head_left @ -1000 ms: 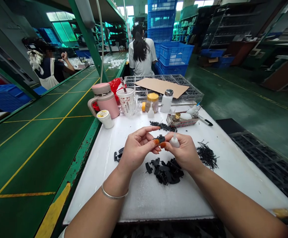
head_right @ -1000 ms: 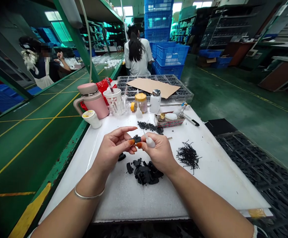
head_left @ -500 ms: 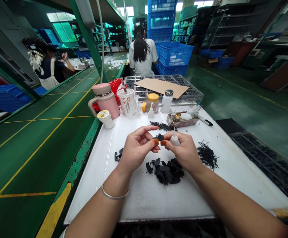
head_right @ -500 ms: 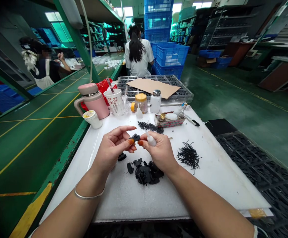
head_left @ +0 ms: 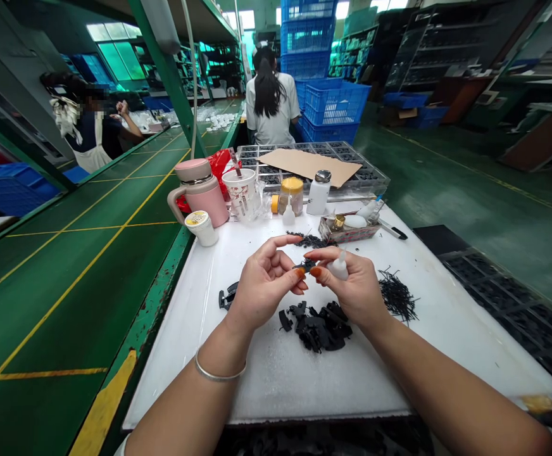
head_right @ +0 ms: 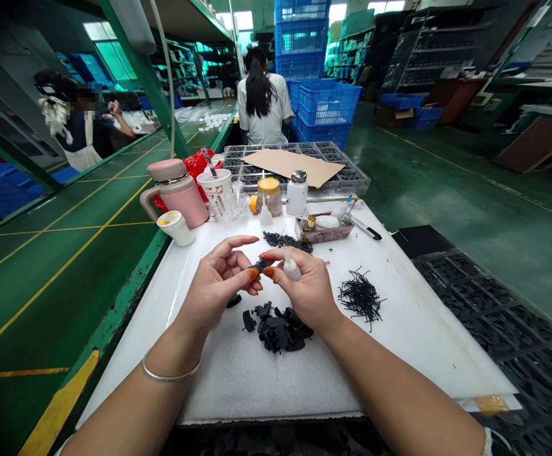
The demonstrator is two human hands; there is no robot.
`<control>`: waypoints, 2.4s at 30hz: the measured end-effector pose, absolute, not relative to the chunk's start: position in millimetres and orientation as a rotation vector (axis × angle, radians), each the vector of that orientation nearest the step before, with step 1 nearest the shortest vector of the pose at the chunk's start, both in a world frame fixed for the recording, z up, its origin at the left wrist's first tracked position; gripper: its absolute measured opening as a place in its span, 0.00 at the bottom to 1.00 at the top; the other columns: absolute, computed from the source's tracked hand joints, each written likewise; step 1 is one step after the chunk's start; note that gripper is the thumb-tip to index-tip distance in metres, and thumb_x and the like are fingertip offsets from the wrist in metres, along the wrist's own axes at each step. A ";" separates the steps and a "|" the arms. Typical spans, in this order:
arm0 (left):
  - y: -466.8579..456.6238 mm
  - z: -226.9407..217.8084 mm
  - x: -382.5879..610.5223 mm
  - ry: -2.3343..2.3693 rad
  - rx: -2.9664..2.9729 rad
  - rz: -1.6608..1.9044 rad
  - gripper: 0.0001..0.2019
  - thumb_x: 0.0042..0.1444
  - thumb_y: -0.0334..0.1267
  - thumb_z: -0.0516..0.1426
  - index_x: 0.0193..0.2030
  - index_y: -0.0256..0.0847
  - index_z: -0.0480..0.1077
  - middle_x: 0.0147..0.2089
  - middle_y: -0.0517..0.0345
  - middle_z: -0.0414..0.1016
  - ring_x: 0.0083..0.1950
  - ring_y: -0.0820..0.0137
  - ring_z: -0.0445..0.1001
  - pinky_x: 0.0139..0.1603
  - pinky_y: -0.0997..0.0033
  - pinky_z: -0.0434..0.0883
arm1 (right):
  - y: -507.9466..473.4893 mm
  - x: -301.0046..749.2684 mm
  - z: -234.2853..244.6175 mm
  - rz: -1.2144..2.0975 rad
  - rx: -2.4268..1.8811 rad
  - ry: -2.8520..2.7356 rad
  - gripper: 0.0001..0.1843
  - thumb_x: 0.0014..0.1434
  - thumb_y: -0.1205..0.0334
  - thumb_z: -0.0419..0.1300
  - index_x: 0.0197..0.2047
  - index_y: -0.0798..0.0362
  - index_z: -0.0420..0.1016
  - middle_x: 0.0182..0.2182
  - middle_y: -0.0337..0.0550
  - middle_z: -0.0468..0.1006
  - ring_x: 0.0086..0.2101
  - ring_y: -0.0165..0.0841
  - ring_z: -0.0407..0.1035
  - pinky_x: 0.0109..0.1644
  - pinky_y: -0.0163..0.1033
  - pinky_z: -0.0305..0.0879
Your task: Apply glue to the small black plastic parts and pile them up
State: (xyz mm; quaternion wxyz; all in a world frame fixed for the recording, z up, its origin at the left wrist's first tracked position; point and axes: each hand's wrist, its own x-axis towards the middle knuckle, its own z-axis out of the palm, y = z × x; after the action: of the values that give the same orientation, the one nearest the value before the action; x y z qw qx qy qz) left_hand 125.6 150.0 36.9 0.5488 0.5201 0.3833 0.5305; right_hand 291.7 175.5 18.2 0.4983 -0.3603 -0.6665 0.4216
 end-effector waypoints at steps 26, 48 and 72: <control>145.0 34.7 127.0 1.001 1.457 1.237 0.25 0.54 0.32 0.59 0.58 0.44 0.61 0.28 0.63 0.69 0.29 0.71 0.76 0.30 0.74 0.73 | 180.5 292.8 13.5 1.273 -0.787 -1.473 0.09 0.54 0.58 0.66 0.36 0.54 0.76 0.30 0.40 0.75 0.25 0.27 0.63 0.28 0.34 0.61; 145.9 35.1 125.0 0.978 1.467 1.244 0.26 0.55 0.31 0.58 0.60 0.47 0.58 0.29 0.64 0.67 0.29 0.70 0.76 0.31 0.70 0.76 | 183.2 295.9 11.8 1.400 -0.766 -1.407 0.08 0.56 0.58 0.65 0.38 0.53 0.79 0.23 0.38 0.71 0.24 0.27 0.62 0.28 0.34 0.58; 147.5 37.1 122.8 0.950 1.389 1.356 0.27 0.54 0.31 0.60 0.60 0.44 0.58 0.28 0.64 0.68 0.28 0.71 0.75 0.31 0.70 0.76 | 176.1 289.3 22.0 1.253 -0.872 -1.574 0.09 0.52 0.59 0.67 0.34 0.55 0.79 0.24 0.37 0.72 0.24 0.26 0.61 0.29 0.33 0.58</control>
State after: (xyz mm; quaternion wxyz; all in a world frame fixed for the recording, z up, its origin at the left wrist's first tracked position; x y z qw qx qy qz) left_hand 122.8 147.5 37.1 0.4707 0.5670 0.3878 0.5537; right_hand 289.3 176.1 22.0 0.4569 -0.3536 -0.6387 0.5082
